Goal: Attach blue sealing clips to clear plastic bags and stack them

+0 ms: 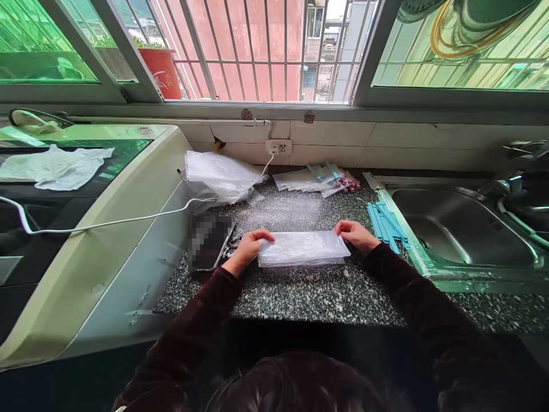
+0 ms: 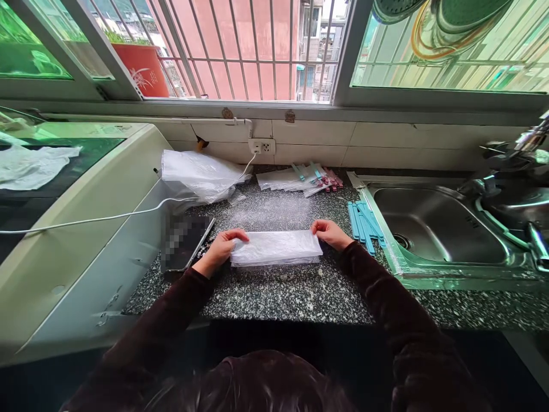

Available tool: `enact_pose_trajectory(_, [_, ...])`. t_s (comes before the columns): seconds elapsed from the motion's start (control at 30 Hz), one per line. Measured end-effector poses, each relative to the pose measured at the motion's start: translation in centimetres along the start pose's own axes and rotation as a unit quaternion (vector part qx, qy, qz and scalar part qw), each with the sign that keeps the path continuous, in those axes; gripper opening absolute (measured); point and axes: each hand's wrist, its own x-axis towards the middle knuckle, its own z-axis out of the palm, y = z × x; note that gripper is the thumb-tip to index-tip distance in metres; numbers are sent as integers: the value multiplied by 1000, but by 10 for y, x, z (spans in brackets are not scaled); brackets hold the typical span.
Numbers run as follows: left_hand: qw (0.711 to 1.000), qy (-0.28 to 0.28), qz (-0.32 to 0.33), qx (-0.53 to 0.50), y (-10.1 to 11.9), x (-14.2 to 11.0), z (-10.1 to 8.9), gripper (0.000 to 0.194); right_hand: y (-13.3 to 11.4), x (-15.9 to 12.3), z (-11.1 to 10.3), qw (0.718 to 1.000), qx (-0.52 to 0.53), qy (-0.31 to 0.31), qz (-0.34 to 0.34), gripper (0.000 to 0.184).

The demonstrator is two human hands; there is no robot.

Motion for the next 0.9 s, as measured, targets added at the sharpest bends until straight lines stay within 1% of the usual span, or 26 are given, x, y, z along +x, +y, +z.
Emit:
enact_pose_trajectory(0.1, [997, -25, 47, 56, -2, -3, 0, 16, 2, 2, 0, 1000, 9, 10, 10, 12])
enact_pose_trajectory(0.23, [986, -74, 60, 133, 1, -13, -5, 23, 3, 3, 0, 1000, 12, 16, 12, 10])
enact_pose_trajectory(0.3, [975, -137, 58, 168, 9, -20, -13, 24, 3, 3, 1, 1000, 12, 18, 12, 11])
enact_pose_trajectory(0.37, [956, -232, 47, 172, 23, -27, -23, 22, 1, 3, 1, 1000, 12, 13, 11, 12])
enact_pose_trajectory(0.4, [949, -271, 33, 159, 30, -28, -27, 21, 0, 3, 2, 1000, 12, 7, 8, 12])
enact_pose_trajectory(0.43, [947, -291, 21, 134, 37, -29, -30, 22, -2, 3, 2, 1000, 11, 0, 3, 12])
enact_pose_trajectory(0.47, [954, -279, 18, 106, 43, -28, -31, 24, -4, 4, 4, 1000, 9, -9, -4, 13])
enact_pose_trajectory(0.5, [960, -261, 11, 99, 48, -26, -30, 28, -6, 5, 5, 1000, 6, -19, -12, 13])
enact_pose_trajectory(0.53, [964, -241, -4, 114, 51, -23, -25, 32, -9, 6, 7, 999, 4, -30, -18, 13])
enact_pose_trajectory(0.6, [956, -233, -49, 171, 52, -14, -11, 38, -14, 9, 13, 998, 1, -56, -25, 12])
enact_pose_trajectory(0.67, [943, -246, -88, 206, 48, -4, 8, 42, -20, 12, 19, 996, 2, -85, -30, 10])
enact_pose_trajectory(0.73, [929, -278, -105, 220, 42, 4, 23, 43, -25, 15, 25, 994, 5, -108, -34, 9])
enact_pose_trajectory(0.77, [927, -286, -108, 216, 38, 8, 29, 43, -27, 16, 29, 993, 8, -116, -36, 9])
enact_pose_trajectory(0.83, [927, -293, -108, 209, 32, 12, 37, 40, -29, 19, 35, 992, 14, -123, -38, 9])
enact_pose_trajectory(0.9, [931, -288, -116, 192, 27, 14, 42, 37, -28, 21, 41, 991, 18, -123, -39, 10])
